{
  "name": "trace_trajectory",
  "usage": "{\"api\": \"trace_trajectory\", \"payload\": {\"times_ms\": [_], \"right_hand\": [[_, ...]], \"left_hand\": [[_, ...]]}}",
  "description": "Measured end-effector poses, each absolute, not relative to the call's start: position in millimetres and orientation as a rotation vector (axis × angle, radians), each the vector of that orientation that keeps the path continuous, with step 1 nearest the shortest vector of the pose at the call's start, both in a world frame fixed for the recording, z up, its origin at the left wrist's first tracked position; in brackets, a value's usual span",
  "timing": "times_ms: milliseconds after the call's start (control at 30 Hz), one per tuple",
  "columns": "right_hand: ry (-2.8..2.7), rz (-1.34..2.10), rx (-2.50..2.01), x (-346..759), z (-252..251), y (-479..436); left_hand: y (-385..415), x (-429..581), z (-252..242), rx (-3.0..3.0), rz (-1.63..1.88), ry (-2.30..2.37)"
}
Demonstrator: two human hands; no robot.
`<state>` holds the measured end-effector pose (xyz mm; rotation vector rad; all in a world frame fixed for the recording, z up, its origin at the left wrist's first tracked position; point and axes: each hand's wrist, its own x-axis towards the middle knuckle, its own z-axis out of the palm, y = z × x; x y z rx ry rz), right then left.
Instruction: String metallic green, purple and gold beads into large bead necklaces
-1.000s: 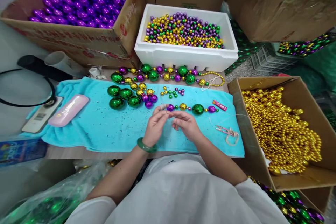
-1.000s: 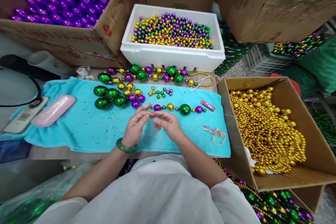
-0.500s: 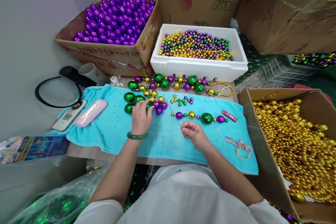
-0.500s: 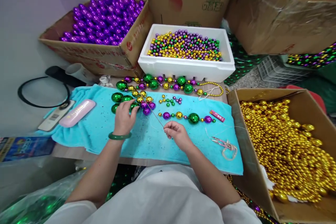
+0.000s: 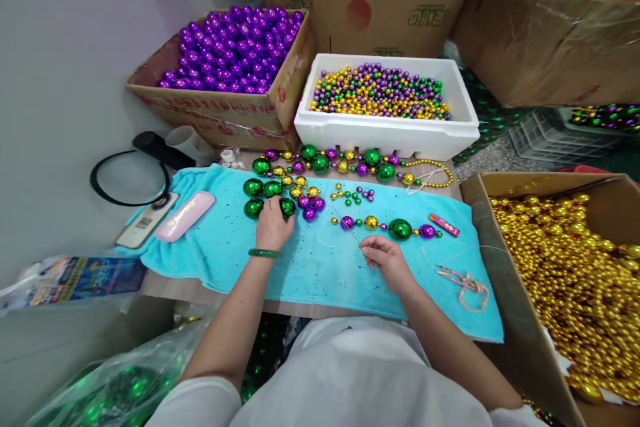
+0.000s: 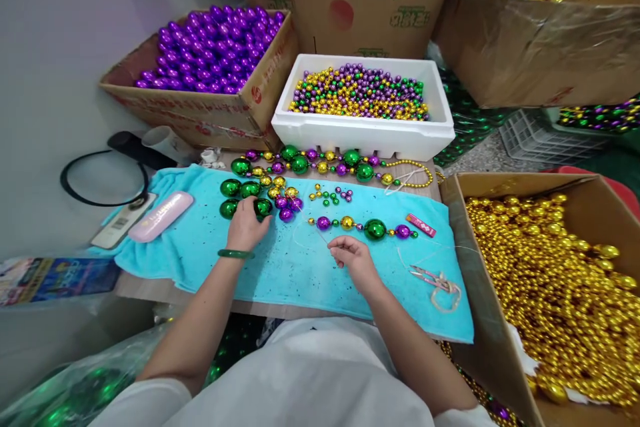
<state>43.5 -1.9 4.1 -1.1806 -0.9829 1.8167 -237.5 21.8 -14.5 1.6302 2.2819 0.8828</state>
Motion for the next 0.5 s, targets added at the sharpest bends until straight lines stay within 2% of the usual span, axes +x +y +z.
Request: {"api": "trace_trajectory", "payload": {"times_ms": [100, 167, 300, 500], "right_hand": [[-1.02, 1.768, -1.219, 45, 8, -1], [-1.069, 1.73, -1.255, 46, 11, -1], [-1.148, 1.67, -1.277, 44, 18, -2], [-1.304, 1.595, -1.258, 42, 21, -6]], "left_hand": [[20, -237, -10, 1.29, 1.251, 2.119], [17, -238, -3, 0.92, 1.456, 1.797], [12, -237, 17, 0.385, 1.474, 1.144], [7, -222, 39, 0.272, 1.484, 0.895]]}}
